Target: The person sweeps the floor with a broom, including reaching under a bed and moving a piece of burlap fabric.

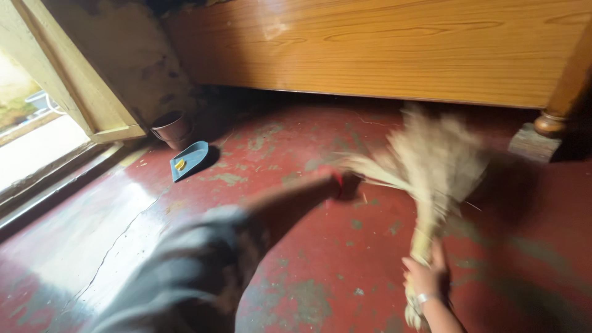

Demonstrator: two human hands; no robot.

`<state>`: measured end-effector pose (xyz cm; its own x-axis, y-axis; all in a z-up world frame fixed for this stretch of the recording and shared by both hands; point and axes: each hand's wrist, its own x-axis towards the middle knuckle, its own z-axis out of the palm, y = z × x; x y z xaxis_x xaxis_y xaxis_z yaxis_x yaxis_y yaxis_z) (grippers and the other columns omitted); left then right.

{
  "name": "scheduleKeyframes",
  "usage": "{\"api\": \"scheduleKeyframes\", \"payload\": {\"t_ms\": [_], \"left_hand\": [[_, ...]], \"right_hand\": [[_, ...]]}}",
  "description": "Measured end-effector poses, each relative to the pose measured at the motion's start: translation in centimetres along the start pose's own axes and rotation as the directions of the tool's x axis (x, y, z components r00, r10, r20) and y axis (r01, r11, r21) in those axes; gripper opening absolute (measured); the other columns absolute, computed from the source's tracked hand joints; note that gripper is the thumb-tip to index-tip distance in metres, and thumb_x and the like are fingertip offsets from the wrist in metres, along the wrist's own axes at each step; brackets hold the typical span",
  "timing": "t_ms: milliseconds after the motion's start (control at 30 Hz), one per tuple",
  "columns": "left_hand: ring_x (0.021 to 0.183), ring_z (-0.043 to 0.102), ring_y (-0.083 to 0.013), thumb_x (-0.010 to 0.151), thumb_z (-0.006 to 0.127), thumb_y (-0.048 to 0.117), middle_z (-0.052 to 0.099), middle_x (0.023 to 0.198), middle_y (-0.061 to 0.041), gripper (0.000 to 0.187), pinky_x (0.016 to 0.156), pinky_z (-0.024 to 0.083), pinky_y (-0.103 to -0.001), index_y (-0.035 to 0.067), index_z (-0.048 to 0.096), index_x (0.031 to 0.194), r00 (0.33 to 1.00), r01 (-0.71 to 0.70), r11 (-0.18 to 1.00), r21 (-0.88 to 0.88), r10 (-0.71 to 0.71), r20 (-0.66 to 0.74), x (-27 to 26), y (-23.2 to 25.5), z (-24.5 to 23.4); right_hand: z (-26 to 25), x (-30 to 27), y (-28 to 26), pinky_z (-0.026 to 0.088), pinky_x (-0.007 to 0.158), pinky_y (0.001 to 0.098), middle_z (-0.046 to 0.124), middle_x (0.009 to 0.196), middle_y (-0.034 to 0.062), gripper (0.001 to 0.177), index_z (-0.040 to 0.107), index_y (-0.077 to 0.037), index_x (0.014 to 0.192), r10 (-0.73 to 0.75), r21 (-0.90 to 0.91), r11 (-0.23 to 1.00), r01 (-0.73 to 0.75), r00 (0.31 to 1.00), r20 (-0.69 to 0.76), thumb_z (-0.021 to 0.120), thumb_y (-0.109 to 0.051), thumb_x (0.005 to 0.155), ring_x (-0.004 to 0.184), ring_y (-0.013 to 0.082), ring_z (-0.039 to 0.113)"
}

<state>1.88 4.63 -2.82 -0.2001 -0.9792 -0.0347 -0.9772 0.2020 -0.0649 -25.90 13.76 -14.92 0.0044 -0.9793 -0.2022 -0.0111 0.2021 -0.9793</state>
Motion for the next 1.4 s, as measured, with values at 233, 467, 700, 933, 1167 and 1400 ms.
{"api": "scheduleKeyframes", "payload": {"t_ms": [233, 467, 700, 933, 1167, 1400], "left_hand": [[0.119, 0.061, -0.0437, 0.094, 0.057, 0.069, 0.063, 0.131, -0.025, 0.081, 0.099, 0.050, -0.052, 0.000, 0.055, 0.137, 0.923, 0.203, 0.912, -0.356, -0.056, 0.381, -13.3, 6.7, 17.4], [0.096, 0.072, -0.0344, 0.093, 0.050, 0.069, 0.076, 0.101, -0.022, 0.074, 0.088, 0.055, -0.047, 0.002, 0.074, 0.111, 0.801, 0.530, 0.275, -0.802, -0.472, 0.368, -9.0, 5.9, 24.9], [0.073, 0.065, -0.0236, 0.082, 0.075, 0.055, 0.066, 0.084, -0.010, 0.057, 0.068, 0.060, -0.046, 0.009, 0.059, 0.113, 0.498, 0.148, -0.531, -0.834, -0.689, 0.527, -8.1, 6.9, 11.0], [0.067, 0.067, -0.0172, 0.084, 0.072, 0.055, 0.070, 0.086, -0.008, 0.061, 0.054, 0.058, -0.038, 0.007, 0.063, 0.120, 0.843, 0.474, 0.045, -0.879, -0.309, 0.439, -14.4, 9.8, 10.3], [0.099, 0.074, -0.0333, 0.101, 0.044, 0.046, 0.074, 0.113, -0.018, 0.046, 0.085, 0.058, -0.045, 0.016, 0.058, 0.133, 0.819, 0.562, 0.526, -0.638, -0.459, 0.344, -19.2, 3.7, 19.3], [0.107, 0.068, -0.0342, 0.097, 0.054, 0.050, 0.070, 0.119, -0.018, 0.051, 0.083, 0.054, -0.047, 0.013, 0.055, 0.132, 0.529, 0.724, 0.367, -0.584, -0.839, 0.129, -22.3, -12.6, 18.1]], "right_hand": [[-0.2, 0.0, 8.2, 0.047, 0.041, 0.0376, 0.063, 0.082, 0.0121, 0.078, 0.051, -0.023, 0.148, 0.068, -0.168, 0.982, -0.092, 0.987, -0.142, 0.072, 0.005, 0.077, 0.051, 0.0209, 0.057], [8.5, -4.6, 6.2, 0.046, 0.041, 0.0387, 0.061, 0.077, 0.0150, 0.070, 0.057, -0.017, 0.142, 0.219, -0.172, 0.971, -0.164, 0.898, 0.382, 0.072, 0.006, 0.078, 0.048, 0.0218, 0.056], [9.4, -8.5, 4.1, 0.055, 0.056, 0.0274, 0.069, 0.075, -0.0010, 0.073, 0.042, -0.030, 0.147, -0.064, -0.048, 0.994, 0.097, 0.885, 0.462, 0.071, -0.018, 0.081, 0.064, 0.0098, 0.065], [-3.1, 4.8, 4.8, 0.055, 0.096, 0.0438, 0.078, 0.114, 0.0211, 0.061, 0.064, -0.007, 0.141, -0.111, -0.500, 0.834, 0.233, 0.959, 0.262, 0.067, -0.039, 0.090, 0.104, 0.0317, 0.071], [-1.1, 3.1, 8.4, 0.013, 0.121, 0.0642, -0.011, 0.163, 0.0307, 0.159, -0.012, -0.005, 0.162, 0.396, -0.928, -0.095, 0.361, 0.869, 0.297, 0.093, -0.072, 0.064, 0.156, 0.0450, 0.000], [2.3, 1.5, 5.3, 0.019, 0.123, 0.0622, -0.005, 0.169, 0.0256, 0.164, -0.007, -0.011, 0.164, 0.381, -0.978, -0.019, 0.206, 0.906, 0.184, 0.104, -0.054, 0.052, 0.154, 0.0525, 0.007]]}}
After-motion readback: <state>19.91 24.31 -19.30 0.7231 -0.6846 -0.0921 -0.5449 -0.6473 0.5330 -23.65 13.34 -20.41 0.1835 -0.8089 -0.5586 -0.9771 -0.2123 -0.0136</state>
